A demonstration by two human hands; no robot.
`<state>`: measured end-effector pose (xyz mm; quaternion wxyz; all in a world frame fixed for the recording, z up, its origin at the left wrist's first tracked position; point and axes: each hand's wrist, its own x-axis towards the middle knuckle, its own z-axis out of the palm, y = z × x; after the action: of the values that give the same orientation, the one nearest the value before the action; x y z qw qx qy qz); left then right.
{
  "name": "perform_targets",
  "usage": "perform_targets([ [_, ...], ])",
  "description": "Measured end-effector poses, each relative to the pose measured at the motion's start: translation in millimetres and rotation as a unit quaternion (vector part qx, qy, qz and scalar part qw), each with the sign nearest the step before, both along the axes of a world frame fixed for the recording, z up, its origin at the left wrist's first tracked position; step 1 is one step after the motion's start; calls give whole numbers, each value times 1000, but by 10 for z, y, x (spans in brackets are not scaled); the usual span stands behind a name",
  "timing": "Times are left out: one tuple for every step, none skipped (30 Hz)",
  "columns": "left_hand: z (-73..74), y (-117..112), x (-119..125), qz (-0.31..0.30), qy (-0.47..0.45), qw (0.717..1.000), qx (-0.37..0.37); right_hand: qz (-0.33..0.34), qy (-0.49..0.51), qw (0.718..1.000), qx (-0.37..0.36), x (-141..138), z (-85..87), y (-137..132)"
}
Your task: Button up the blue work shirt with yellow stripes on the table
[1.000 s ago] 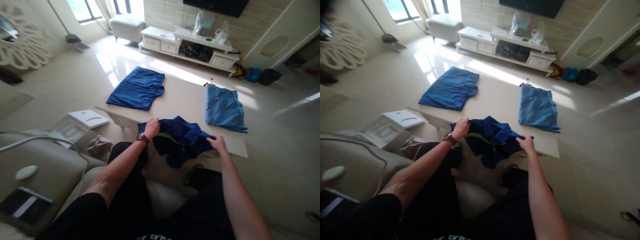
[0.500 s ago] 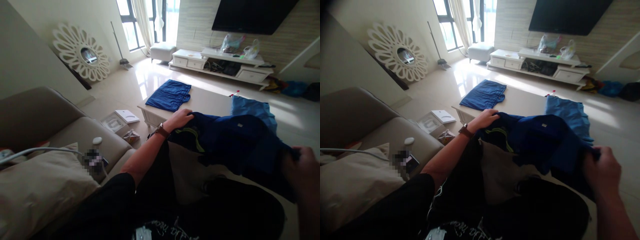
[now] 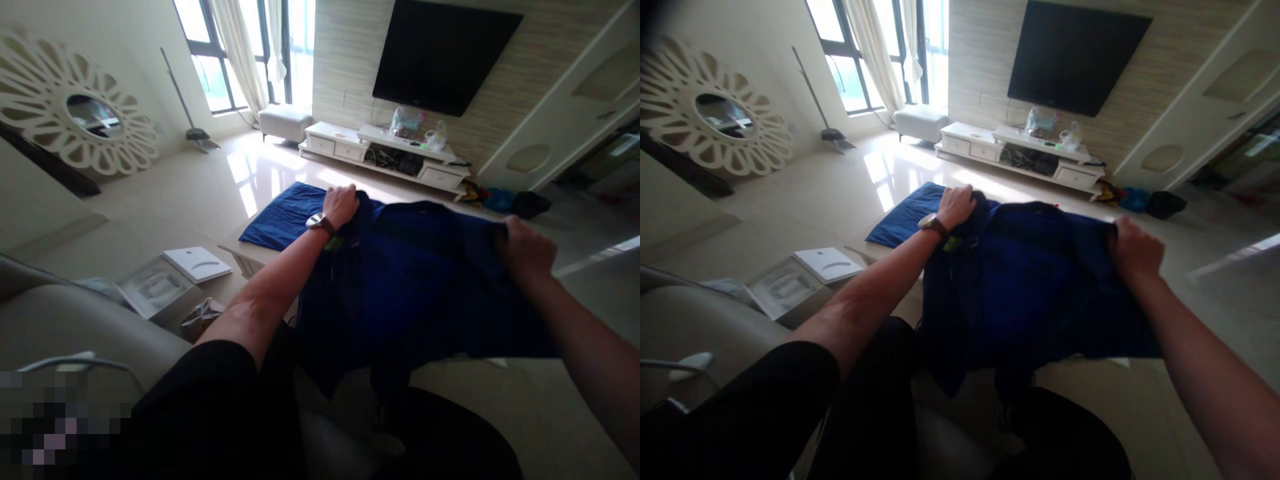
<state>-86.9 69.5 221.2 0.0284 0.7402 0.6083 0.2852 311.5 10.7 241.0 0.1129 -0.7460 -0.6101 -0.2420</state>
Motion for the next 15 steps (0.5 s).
perform_targets([
  [75,172,137,18,-13,1000,19,1,-1,1000,-4,-41,138,328],
  [97,274,266,35,-22,999,19,-12,0,1000,7,-96,219,619],
  [55,303,387,49,-27,998,1,-30,9,999,20,-165,229,862],
  [-53,261,501,50,-34,998,-24,-44,28,999,12,-246,162,1047],
  [-226,155,607,27,-69,996,-53,-31,39,999,-7,-334,22,1170],
  [-451,-7,707,10,-104,991,-89,5,44,999,-23,-423,-183,1231],
  [-715,-216,799,-5,-130,985,-112,49,46,997,-43,-511,-438,1229],
  [-999,-464,881,-28,-150,977,-152,73,49,994,-69,-597,-724,1167],
  [-1285,-741,950,-45,-168,966,-193,90,48,990,-97,-687,-1024,1050],
  [-1560,-1038,1002,-45,-183,957,-220,122,46,983,-128,-787,-1316,884],
  [-1810,-1341,1036,-48,-188,950,-243,161,52,972,-165,-906,-1584,677],
  [-2029,-1636,1052,-54,-186,945,-262,192,63,960,-192,-1051,-1815,442],
  [-2217,-1911,1053,-58,-183,943,-270,226,80,951,-197,-1229,-1999,192],
  [-2372,-2154,1043,-76,-177,940,-282,284,100,934,-193,-1443,-2132,-61],
  [-2500,-2359,1025,-94,-170,937,-289,333,127,918,-175,-1692,-2214,-309],
])
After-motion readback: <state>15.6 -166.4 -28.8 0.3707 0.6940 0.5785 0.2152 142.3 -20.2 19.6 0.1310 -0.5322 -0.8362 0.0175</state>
